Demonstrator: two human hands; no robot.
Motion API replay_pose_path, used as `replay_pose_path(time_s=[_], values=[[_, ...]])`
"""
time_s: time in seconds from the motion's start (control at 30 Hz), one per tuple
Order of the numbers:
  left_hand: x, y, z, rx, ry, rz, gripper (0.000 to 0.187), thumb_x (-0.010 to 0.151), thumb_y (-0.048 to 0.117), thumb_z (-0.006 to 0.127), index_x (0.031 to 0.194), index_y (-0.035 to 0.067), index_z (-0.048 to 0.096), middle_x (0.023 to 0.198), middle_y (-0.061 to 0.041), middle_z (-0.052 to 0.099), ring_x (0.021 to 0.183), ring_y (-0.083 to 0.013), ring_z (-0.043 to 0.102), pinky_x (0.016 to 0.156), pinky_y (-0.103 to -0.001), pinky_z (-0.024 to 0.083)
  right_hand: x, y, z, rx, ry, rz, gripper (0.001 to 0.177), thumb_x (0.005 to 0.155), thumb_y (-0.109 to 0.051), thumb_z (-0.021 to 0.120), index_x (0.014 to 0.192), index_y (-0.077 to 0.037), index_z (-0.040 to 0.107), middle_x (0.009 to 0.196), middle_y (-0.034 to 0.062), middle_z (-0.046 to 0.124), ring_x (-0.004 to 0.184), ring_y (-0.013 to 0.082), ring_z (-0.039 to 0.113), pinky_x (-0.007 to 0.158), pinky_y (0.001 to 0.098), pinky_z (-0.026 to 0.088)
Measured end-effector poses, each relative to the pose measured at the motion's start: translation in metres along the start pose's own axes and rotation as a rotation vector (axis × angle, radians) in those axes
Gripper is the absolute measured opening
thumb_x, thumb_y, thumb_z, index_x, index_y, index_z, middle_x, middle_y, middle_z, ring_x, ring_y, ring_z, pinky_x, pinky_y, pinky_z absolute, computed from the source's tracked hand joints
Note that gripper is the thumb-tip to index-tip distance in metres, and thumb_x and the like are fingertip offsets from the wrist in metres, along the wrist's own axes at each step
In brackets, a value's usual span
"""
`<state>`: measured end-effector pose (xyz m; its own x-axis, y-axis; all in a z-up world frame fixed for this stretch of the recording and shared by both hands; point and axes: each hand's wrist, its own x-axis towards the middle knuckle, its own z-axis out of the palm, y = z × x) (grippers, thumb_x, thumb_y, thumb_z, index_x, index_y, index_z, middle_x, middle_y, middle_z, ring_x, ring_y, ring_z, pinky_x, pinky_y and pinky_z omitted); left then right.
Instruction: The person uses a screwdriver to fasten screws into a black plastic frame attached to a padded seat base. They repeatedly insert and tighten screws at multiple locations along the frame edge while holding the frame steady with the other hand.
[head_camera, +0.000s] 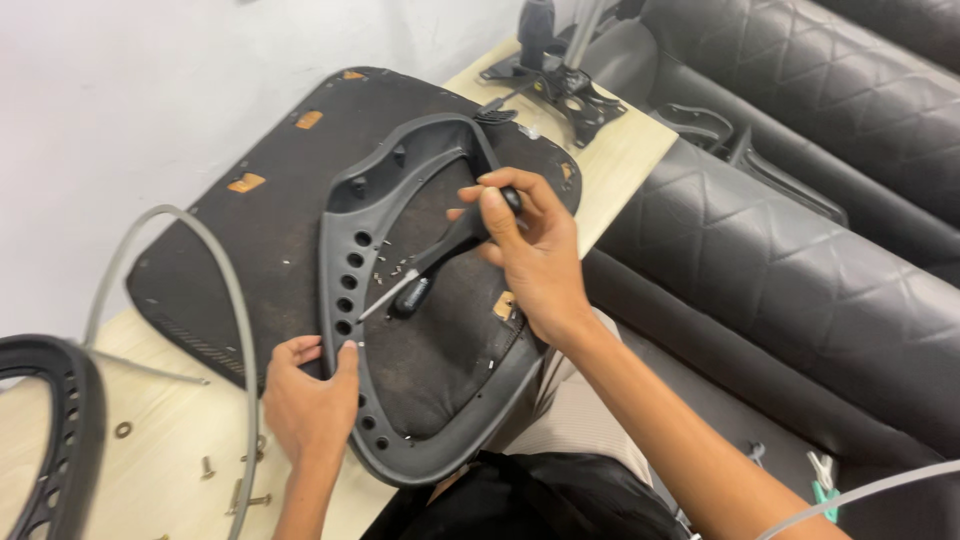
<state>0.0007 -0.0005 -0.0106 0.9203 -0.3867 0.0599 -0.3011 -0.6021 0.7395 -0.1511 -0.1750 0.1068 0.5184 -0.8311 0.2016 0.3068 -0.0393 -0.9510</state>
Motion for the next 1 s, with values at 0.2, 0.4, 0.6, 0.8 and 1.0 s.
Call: replay_pose_path(time_s=[0.2,0.4,0.6,0.8,1.0], values=[[-0.003,-0.009,0.006,-0.135,0.019,-0.029,0.047,0.08,0.036,0.081,0.111,0.004,0.068,0.112,-0.011,0.073,0.108,-0.0276,0.068,0.096,-0.041,0.05,0.009,0.004,-0.012,0.148,0.165,0.075,0.027,0.1,-0.026,0.059,0.121,-0.01,0.054,0.115,0.0101,0.067,0.107,0.0264,0.072,0.092,0.0466,0.063],[-0.005,-0.028,0.012,-0.455,-0.114,-0.156,0.058,0.074,0.034,0.077,0.12,0.002,0.061,0.118,-0.012,0.065,0.099,-0.0288,0.072,0.087,-0.043,0.059,0.018,0.019,-0.027,0.259,0.146,0.138,0.029,0.102,-0.025,0.057,0.124,-0.01,0.048,0.126,0.0155,0.059,0.112,0.0316,0.07,0.098,0.0506,0.057],[-0.001,-0.024,0.009,-0.155,-0.305,-0.151,0.083,0.067,0.031,0.084,0.139,0.011,0.049,0.129,-0.011,0.042,0.126,-0.03,0.043,0.1,-0.046,0.045,0.02,0.03,-0.036,0.227,0.142,0.196,0.031,0.104,-0.03,0.055,0.126,-0.01,0.047,0.134,0.016,0.055,0.116,0.0325,0.069,0.096,0.0489,0.058],[0.005,-0.009,0.003,-0.186,-0.318,-0.252,0.075,0.074,0.044,0.077,0.138,0.01,0.053,0.125,-0.011,0.044,0.118,-0.0281,0.052,0.095,-0.044,0.051,0.017,0.028,-0.038,0.083,0.106,0.071,0.031,0.102,-0.03,0.059,0.123,-0.009,0.051,0.123,0.0148,0.062,0.11,0.0295,0.072,0.095,0.0499,0.06],[0.012,0.007,0.006,0.061,-0.264,-0.271,0.077,0.074,0.049,0.074,0.137,0.009,0.053,0.123,-0.011,0.048,0.113,-0.0282,0.056,0.091,-0.046,0.05,0.015,0.023,-0.029,-0.038,0.075,-0.023,0.029,0.105,-0.028,0.062,0.123,-0.006,0.055,0.116,0.0135,0.066,0.103,0.0258,0.073,0.089,0.0429,0.063]])
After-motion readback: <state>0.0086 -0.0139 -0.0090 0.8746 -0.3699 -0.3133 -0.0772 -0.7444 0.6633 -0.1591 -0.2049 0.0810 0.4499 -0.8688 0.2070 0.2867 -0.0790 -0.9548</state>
